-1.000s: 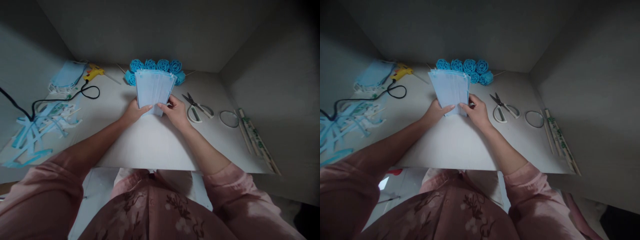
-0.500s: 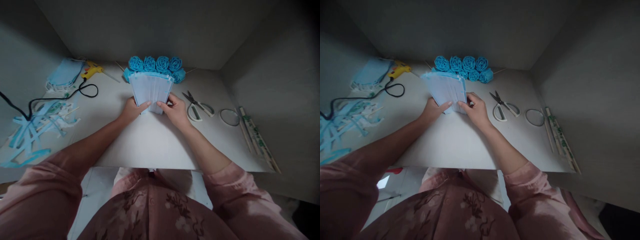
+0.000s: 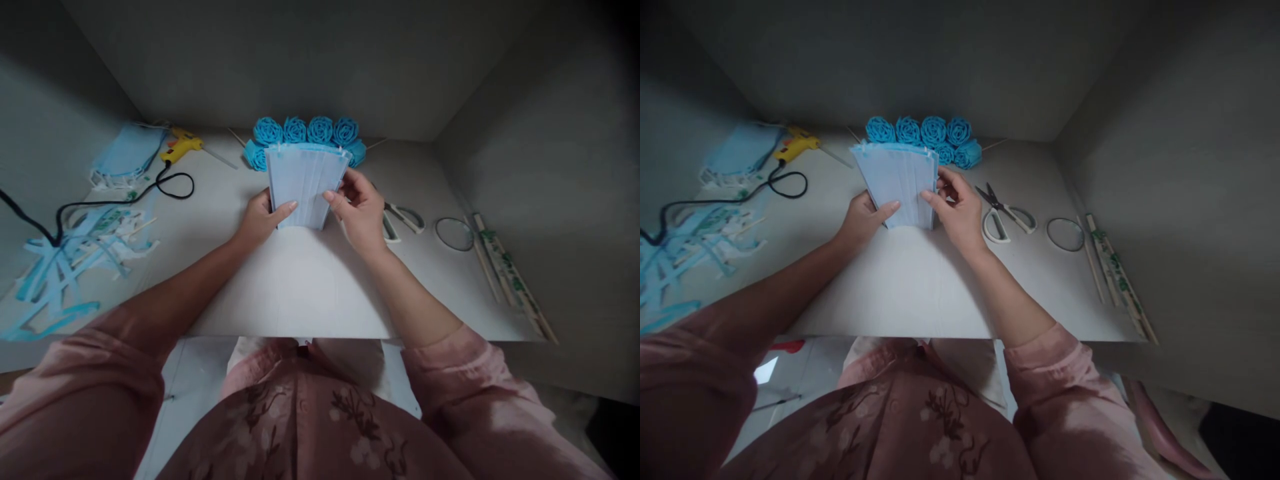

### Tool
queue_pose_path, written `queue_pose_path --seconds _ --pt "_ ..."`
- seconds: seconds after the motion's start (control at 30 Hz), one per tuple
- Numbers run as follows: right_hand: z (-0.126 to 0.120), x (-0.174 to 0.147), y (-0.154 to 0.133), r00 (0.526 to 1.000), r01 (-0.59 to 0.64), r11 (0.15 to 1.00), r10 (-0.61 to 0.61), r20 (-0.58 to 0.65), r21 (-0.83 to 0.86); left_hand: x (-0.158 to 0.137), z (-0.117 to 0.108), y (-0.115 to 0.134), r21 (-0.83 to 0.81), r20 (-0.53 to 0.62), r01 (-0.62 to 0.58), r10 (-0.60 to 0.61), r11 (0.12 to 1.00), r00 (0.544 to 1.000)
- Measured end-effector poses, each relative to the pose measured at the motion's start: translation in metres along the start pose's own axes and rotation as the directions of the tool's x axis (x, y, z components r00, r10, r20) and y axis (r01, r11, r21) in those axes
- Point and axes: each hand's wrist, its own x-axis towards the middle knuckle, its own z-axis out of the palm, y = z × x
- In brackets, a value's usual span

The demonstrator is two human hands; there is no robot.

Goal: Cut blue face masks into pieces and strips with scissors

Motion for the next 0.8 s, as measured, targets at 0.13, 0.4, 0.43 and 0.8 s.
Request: queue_pose_path --seconds 0.13,0.4,0.43,0.8 --pt "0.003 0.000 0.003 0.999 0.000 0.997 -0.003 0.040 0.080 -0.001 0.000 0.000 0.020 0.015 0.021 -0.022 1.000 1.000" --pt "0.006 0.000 0.005 0.998 0.066 0.992 -0.067 0.008 0.104 -0.007 0.003 0.009 0.019 0.019 0.080 -0.080 0.997 0.997" --pt "0.006 0.000 0.005 0.997 0.079 0.992 -0.080 0.002 0.098 -0.007 0.004 0.009 0.017 0.015 0.082 -0.083 0.996 0.996" --pt "0.000 -0.005 -0.016 0.949 0.286 0.948 -0.301 -0.095 -0.139 -0.004 0.001 0.004 -0.021 -0.094 0.126 -0.128 0.992 0.987"
